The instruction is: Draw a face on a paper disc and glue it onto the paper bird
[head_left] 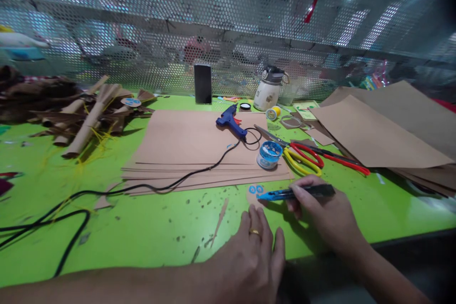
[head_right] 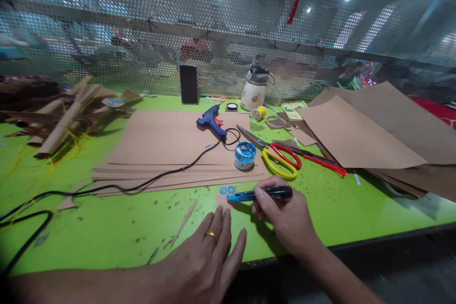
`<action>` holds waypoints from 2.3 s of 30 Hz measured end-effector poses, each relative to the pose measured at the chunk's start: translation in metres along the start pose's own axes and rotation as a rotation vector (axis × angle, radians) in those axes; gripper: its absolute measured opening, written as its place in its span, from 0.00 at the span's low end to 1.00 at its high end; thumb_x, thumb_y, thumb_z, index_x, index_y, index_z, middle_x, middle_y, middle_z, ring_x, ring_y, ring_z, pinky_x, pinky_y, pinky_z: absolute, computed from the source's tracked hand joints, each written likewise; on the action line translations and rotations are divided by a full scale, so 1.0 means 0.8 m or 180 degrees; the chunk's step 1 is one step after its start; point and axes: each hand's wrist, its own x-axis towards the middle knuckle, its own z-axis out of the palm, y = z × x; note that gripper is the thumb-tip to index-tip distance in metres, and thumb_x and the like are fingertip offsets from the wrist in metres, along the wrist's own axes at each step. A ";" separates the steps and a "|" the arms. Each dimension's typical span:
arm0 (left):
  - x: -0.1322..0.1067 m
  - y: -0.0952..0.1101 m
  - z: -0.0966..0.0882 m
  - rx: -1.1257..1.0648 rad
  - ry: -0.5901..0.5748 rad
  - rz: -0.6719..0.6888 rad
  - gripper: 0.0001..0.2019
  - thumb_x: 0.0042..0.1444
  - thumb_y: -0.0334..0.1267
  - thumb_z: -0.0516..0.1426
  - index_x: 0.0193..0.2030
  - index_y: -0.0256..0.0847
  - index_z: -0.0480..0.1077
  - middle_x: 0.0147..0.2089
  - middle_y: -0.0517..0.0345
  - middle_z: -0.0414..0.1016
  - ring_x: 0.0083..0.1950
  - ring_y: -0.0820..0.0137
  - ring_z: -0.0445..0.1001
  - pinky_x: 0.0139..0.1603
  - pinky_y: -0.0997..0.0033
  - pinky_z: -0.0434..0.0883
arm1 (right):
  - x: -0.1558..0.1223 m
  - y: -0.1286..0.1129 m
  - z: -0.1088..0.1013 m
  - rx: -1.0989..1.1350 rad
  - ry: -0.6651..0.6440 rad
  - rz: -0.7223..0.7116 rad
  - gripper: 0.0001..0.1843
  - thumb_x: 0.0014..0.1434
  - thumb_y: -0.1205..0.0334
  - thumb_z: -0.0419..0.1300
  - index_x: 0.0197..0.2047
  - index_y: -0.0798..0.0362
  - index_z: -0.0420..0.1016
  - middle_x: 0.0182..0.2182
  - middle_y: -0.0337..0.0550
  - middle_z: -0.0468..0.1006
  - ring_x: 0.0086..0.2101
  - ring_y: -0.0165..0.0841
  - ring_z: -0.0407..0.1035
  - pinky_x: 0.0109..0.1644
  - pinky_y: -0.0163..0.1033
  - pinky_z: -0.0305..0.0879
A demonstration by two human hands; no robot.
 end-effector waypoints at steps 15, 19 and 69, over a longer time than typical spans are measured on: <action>0.001 0.000 -0.001 0.0023 -0.0058 -0.0006 0.22 0.64 0.34 0.43 0.59 0.21 0.63 0.49 0.25 0.74 0.52 0.43 0.74 0.46 0.47 0.69 | 0.001 0.003 -0.002 -0.0169 0.0042 0.0043 0.10 0.59 0.56 0.59 0.29 0.51 0.70 0.16 0.34 0.74 0.17 0.28 0.66 0.21 0.30 0.64; 0.001 0.000 0.000 0.0071 0.0008 -0.0011 0.22 0.64 0.34 0.43 0.58 0.21 0.64 0.49 0.25 0.74 0.52 0.42 0.74 0.46 0.47 0.69 | 0.002 0.002 -0.001 -0.0191 -0.0033 0.0048 0.10 0.59 0.56 0.59 0.29 0.51 0.70 0.16 0.34 0.74 0.17 0.27 0.66 0.22 0.29 0.64; 0.001 -0.001 -0.002 -0.0086 0.0005 0.0012 0.22 0.62 0.35 0.46 0.58 0.19 0.63 0.48 0.22 0.73 0.50 0.45 0.75 0.46 0.47 0.70 | 0.001 -0.004 -0.001 -0.0396 -0.0209 0.0038 0.10 0.59 0.55 0.58 0.30 0.52 0.71 0.18 0.37 0.75 0.19 0.29 0.68 0.23 0.32 0.65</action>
